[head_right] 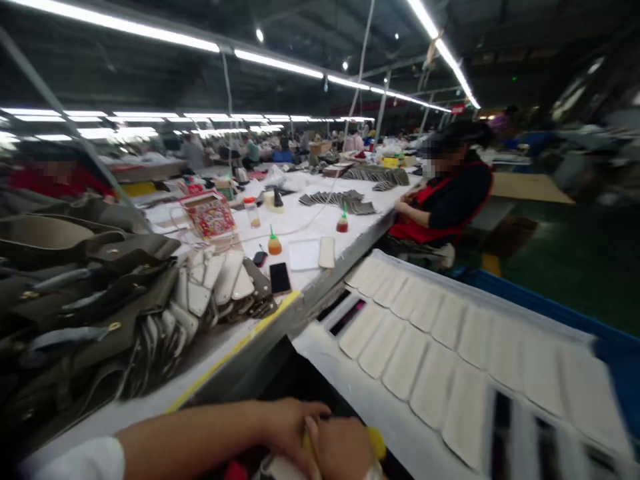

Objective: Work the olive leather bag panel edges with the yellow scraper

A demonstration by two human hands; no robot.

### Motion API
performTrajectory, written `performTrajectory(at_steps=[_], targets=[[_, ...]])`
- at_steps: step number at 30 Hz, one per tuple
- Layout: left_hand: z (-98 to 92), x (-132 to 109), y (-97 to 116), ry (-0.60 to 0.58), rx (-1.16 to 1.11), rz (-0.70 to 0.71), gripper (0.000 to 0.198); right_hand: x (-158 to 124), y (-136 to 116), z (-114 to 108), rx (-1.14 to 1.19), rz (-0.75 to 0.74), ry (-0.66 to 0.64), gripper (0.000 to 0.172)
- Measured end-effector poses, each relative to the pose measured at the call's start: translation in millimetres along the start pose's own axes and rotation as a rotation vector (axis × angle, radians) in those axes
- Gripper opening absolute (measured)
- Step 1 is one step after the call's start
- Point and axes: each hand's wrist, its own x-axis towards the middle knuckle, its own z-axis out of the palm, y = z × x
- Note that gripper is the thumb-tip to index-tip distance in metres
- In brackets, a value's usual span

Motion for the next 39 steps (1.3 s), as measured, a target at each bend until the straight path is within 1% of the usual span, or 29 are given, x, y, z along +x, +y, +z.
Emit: performTrajectory(at_steps=[1, 2, 3, 5, 8, 10, 12, 14, 16, 18, 19, 20, 22, 24, 26, 28, 30, 32, 34, 36, 37, 39], targets=[[-1.0, -4, 2, 0.007, -0.166, -0.028, 0.104, -5, 1, -10, -0.063, 0.020, -0.078, 0.033], [-3.4, -8, 1, -0.020, -0.247, -0.007, 0.098, -12, 6, -19, -0.082, 0.062, -0.137, 0.035], [-6.4, -11, -1, -0.056, -0.299, 0.009, 0.088, -20, 13, -27, -0.076, 0.119, -0.183, 0.038], [-12.0, -18, -8, -0.130, -0.398, 0.022, 0.074, -47, 32, -38, -0.033, 0.317, -0.196, 0.049], [-13.3, -31, -19, -0.175, -0.565, 0.006, 0.063, -107, 57, -38, 0.094, 0.565, -0.099, 0.063], [-9.2, -38, -24, -0.169, -0.646, 0.012, 0.055, -148, 66, -30, 0.214, 0.669, -0.017, 0.065], [-3.3, -42, -25, -0.156, -0.677, 0.036, 0.052, -183, 68, -17, 0.349, 0.771, 0.056, 0.065], [2.2, -44, -23, -0.134, -0.681, 0.058, 0.052, -207, 65, -5, 0.477, 0.867, 0.131, 0.064], [6.3, -46, -18, -0.113, -0.605, 0.087, 0.051, -222, 60, 6, 0.559, 0.941, 0.197, 0.064], [7.0, -50, -14, -0.101, -0.470, 0.091, 0.049, -229, 52, 14, 0.563, 0.974, 0.222, 0.066], [5.3, -51, -12, -0.096, -0.397, 0.080, 0.047, -230, 47, 16, 0.521, 0.974, 0.208, 0.068], [1.8, -52, -9, -0.085, -0.326, 0.056, 0.046, -229, 44, 18, 0.464, 0.964, 0.188, 0.070], [-8.2, -46, -2, -0.080, -0.210, -0.009, 0.045, -225, 39, 22, 0.279, 0.938, 0.105, 0.072], [-15.5, -32, 13, -0.164, -0.120, -0.056, 0.044, -219, 37, 23, 0.210, 0.953, 0.062, 0.069], [-11.4, -14, 36, -0.311, -0.044, -0.040, 0.042, -213, 37, 23, 0.195, 0.967, 0.042, 0.064], [7.4, 6, 63, -0.468, 0.001, 0.028, 0.041, -209, 37, 21, 0.185, 0.968, 0.027, 0.061], [36.5, 25, 86, -0.611, -0.008, 0.073, 0.039, -204, 38, 17, 0.158, 0.965, -0.003, 0.060], [67.6, 41, 98, -0.745, -0.093, 0.047, 0.039, -200, 40, 14, 0.109, 0.944, -0.050, 0.062], [92.8, 54, 100, -0.907, -0.237, -0.043, 0.041, -196, 44, 11, 0.072, 0.919, -0.086, 0.066], [108.6, 64, 96, -1.057, -0.390, -0.134, 0.049, -192, 47, 10, 0.064, 0.910, -0.100, 0.068], [113.2, 68, 94, -1.110, -0.458, -0.173, 0.055, -190, 49, 9, 0.059, 0.911, -0.104, 0.068], [118.3, 75, 90, -1.132, -0.585, -0.229, 0.067, -187, 52, 8, 0.038, 0.899, -0.107, 0.066]])
